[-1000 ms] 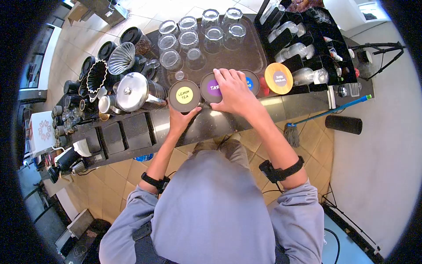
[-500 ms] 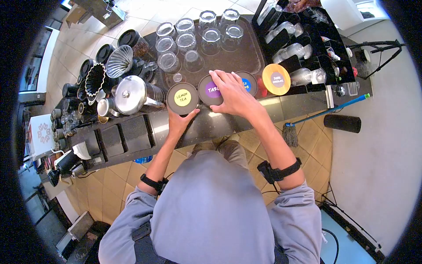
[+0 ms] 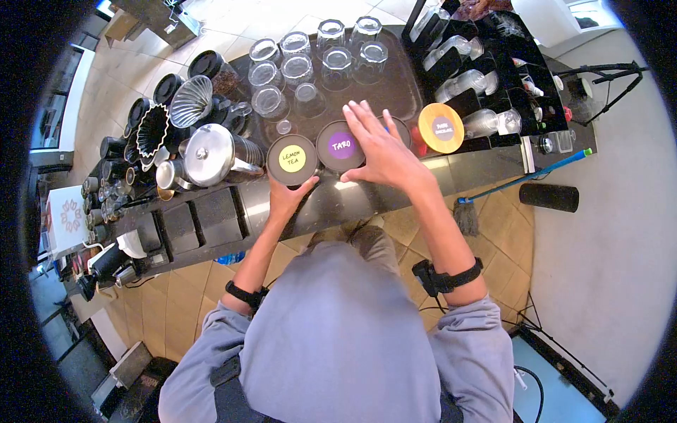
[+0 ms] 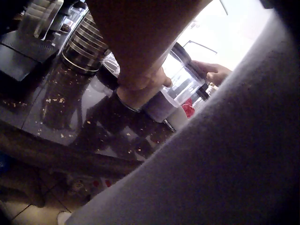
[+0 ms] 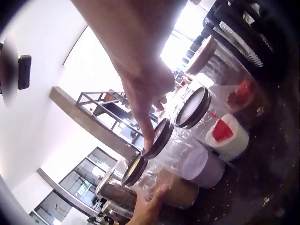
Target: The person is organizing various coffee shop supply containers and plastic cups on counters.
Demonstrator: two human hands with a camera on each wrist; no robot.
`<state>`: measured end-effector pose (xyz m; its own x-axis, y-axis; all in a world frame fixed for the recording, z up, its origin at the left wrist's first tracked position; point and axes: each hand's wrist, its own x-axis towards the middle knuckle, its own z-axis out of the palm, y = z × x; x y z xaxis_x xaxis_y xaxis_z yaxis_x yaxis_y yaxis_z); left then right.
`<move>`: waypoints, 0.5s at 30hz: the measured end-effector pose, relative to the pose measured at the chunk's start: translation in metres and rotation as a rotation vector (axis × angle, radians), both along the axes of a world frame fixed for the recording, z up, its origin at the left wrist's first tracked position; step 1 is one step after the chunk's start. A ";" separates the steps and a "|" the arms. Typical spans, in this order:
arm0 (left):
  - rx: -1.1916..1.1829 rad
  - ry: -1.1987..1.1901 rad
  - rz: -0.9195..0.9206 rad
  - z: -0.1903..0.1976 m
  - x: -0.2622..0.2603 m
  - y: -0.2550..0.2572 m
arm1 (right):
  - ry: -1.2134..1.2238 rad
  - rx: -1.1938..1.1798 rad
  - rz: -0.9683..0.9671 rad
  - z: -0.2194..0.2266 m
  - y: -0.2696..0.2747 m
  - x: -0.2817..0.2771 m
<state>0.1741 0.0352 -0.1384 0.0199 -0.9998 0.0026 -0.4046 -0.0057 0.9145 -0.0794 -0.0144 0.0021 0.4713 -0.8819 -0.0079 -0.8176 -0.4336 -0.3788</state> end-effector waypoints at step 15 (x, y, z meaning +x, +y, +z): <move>0.059 0.051 0.014 -0.001 0.001 0.001 | -0.015 0.127 0.068 0.003 -0.006 0.004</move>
<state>0.1756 0.0363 -0.1394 0.0324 -0.9978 -0.0576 -0.3571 -0.0654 0.9318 -0.0755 -0.0200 0.0051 0.5310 -0.8402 -0.1097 -0.7818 -0.4358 -0.4460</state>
